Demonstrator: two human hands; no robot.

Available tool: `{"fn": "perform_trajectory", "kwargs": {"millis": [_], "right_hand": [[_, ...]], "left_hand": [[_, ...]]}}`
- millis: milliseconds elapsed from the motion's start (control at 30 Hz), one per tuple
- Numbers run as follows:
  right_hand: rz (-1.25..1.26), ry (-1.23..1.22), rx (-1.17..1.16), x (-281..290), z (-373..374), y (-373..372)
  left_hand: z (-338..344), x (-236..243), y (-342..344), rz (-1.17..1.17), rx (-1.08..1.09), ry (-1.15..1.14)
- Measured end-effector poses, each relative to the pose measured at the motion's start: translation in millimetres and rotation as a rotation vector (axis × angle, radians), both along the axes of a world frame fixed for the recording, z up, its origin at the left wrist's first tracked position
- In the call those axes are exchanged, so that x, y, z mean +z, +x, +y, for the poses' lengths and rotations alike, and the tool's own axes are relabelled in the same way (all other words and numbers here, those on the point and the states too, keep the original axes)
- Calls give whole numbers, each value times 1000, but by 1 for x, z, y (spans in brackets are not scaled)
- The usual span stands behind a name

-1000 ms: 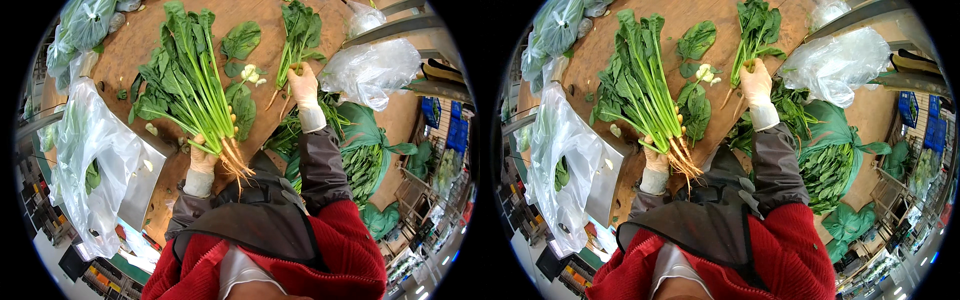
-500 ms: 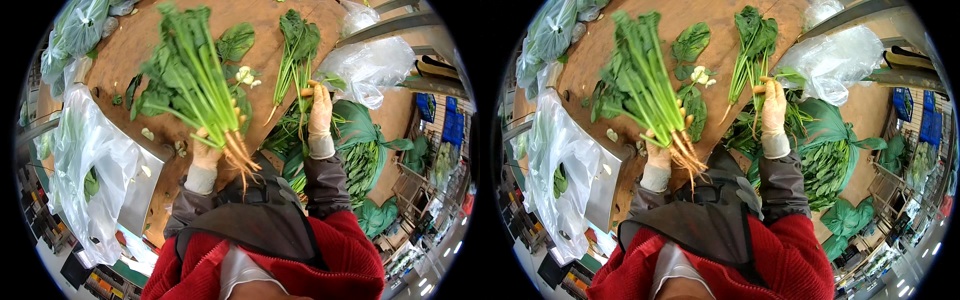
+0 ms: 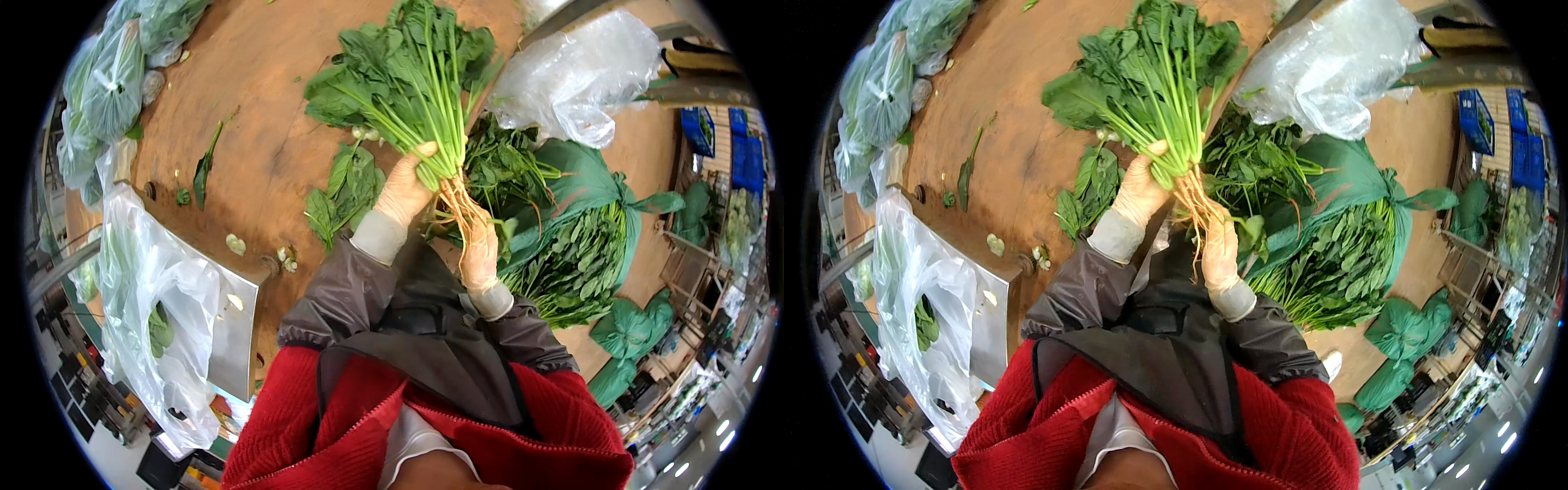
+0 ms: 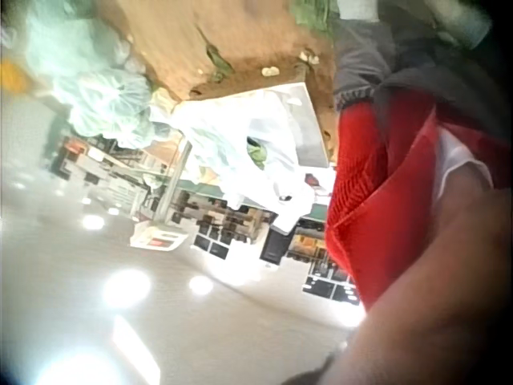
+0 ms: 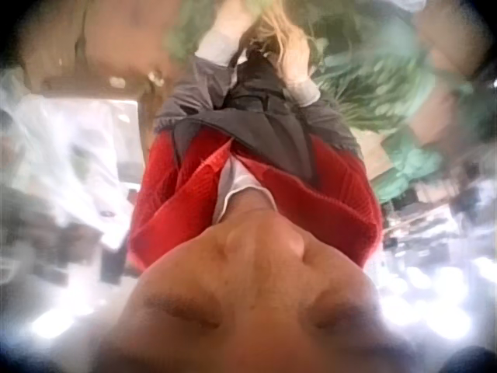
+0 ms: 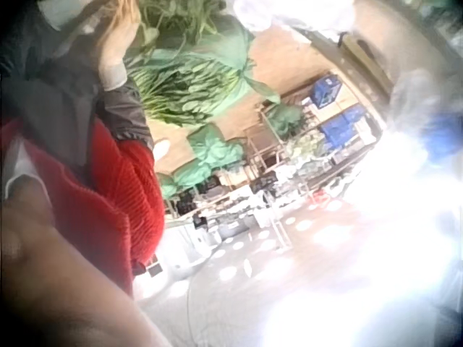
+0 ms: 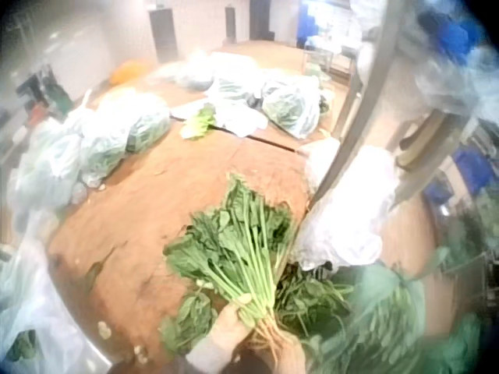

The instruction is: The person gathers leafy green vegetables with roots, aligns them into bunches, and secures each bunch with a rubber band. The person then places the bundled vegetables into a plastic bag on the table.

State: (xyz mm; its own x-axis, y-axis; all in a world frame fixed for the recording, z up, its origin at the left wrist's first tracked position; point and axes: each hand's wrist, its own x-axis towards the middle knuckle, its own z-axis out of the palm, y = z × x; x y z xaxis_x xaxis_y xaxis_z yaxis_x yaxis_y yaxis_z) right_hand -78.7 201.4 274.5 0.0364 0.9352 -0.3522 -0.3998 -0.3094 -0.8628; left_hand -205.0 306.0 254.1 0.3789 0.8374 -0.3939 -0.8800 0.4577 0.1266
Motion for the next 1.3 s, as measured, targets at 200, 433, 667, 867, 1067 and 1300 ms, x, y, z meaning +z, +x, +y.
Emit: {"fn": "perform_trajectory", "kwargs": {"millis": [200, 433, 667, 867, 1067, 1300], "right_hand": [[-416, -389, 177, -5, 0, 48], [-956, -262, 407, 18, 86, 13], [-1141, 184, 176, -27, 142, -15], [-1383, 107, 368, -2, 155, -53], [-1193, -35, 294, -8, 144, -47], [-693, -56, 179, -12, 100, -40]], "left_hand": [[-6, 7, -25, 16, 51, 5], [-42, 52, -69, 49, 195, 130], [-64, 54, -99, 111, 256, 124], [-70, 53, -100, 145, 285, 107], [-54, 49, -97, 105, 231, 169], [5, 31, -54, -82, 188, 160]]}}
